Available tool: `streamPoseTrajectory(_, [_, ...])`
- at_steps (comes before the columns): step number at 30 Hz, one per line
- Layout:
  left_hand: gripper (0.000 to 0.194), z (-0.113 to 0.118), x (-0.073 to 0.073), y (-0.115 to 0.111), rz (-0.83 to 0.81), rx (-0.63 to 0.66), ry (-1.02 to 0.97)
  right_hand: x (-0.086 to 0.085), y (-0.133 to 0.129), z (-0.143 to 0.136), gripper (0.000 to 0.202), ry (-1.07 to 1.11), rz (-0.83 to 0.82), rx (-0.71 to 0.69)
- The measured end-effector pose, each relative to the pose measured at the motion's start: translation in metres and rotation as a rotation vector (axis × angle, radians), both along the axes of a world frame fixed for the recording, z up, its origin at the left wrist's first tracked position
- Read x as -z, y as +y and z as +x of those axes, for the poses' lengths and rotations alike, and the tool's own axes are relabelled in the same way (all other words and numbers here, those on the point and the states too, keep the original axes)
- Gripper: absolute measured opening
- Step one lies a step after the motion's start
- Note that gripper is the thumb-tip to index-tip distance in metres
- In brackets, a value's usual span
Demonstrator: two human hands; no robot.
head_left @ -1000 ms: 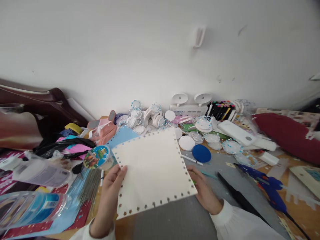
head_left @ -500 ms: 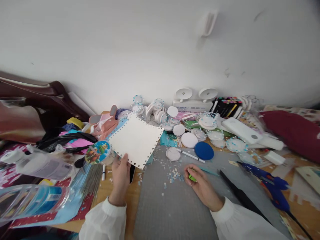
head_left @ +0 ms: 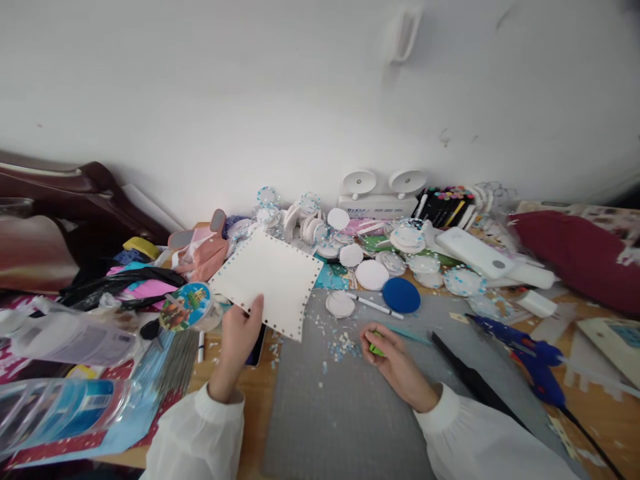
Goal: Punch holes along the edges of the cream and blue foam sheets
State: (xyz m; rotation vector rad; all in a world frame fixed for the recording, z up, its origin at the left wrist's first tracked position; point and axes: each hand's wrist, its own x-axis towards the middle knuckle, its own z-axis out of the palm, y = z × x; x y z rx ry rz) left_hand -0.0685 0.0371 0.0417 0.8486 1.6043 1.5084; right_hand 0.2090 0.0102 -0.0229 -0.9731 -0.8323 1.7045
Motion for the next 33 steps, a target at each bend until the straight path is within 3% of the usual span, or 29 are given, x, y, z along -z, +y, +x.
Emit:
streamPoseTrajectory(3, [0.014,0.01,-0.023,-0.014,0.07,0.051,0.246,-0.004,0.001,0.0,0.027,-0.009,-0.003,-0.011])
streamPoseTrajectory(5, [0.016,0.016,-0.039,-0.019,0.223,0.06,0.434,-0.006,0.001,-0.001,0.027,-0.012,-0.004,-0.023])
streamPoseTrajectory(8, [0.018,0.017,-0.059,-0.011,0.379,0.014,0.534,-0.009,0.001,-0.001,0.028,-0.015,-0.005,-0.034])
streamPoseTrajectory(11, [0.02,0.012,-0.077,0.019,0.436,-0.145,0.34,-0.01,0.001,-0.001,0.03,-0.018,-0.007,-0.034])
streamPoseTrajectory(13, [0.018,0.009,-0.087,0.044,0.516,-0.213,0.032,-0.011,0.002,-0.002,0.031,-0.02,-0.01,-0.033])
streamPoseTrajectory(16, [0.005,0.007,-0.098,0.079,0.489,-0.192,-0.326,-0.011,0.002,-0.002,0.033,-0.024,-0.009,-0.032])
streamPoseTrajectory(19, [0.009,0.007,-0.097,0.104,0.362,-0.265,-0.519,-0.011,0.003,-0.002,0.034,-0.025,-0.004,-0.037])
streamPoseTrajectory(23, [0.009,0.003,-0.08,0.131,0.293,-0.302,-0.577,-0.01,0.003,-0.002,0.033,-0.028,0.002,-0.052])
streamPoseTrajectory(26, [0.028,-0.004,-0.067,0.147,0.235,-0.292,-0.586,-0.009,0.003,-0.001,0.033,-0.035,0.003,-0.053])
streamPoseTrajectory(30, [0.032,-0.011,-0.06,0.15,0.08,-0.128,-0.569,-0.01,0.003,-0.002,0.034,-0.05,0.013,-0.054])
streamPoseTrajectory(33, [0.031,-0.005,-0.059,0.129,-0.031,0.077,-0.503,-0.01,0.003,-0.001,0.032,-0.073,0.035,-0.068])
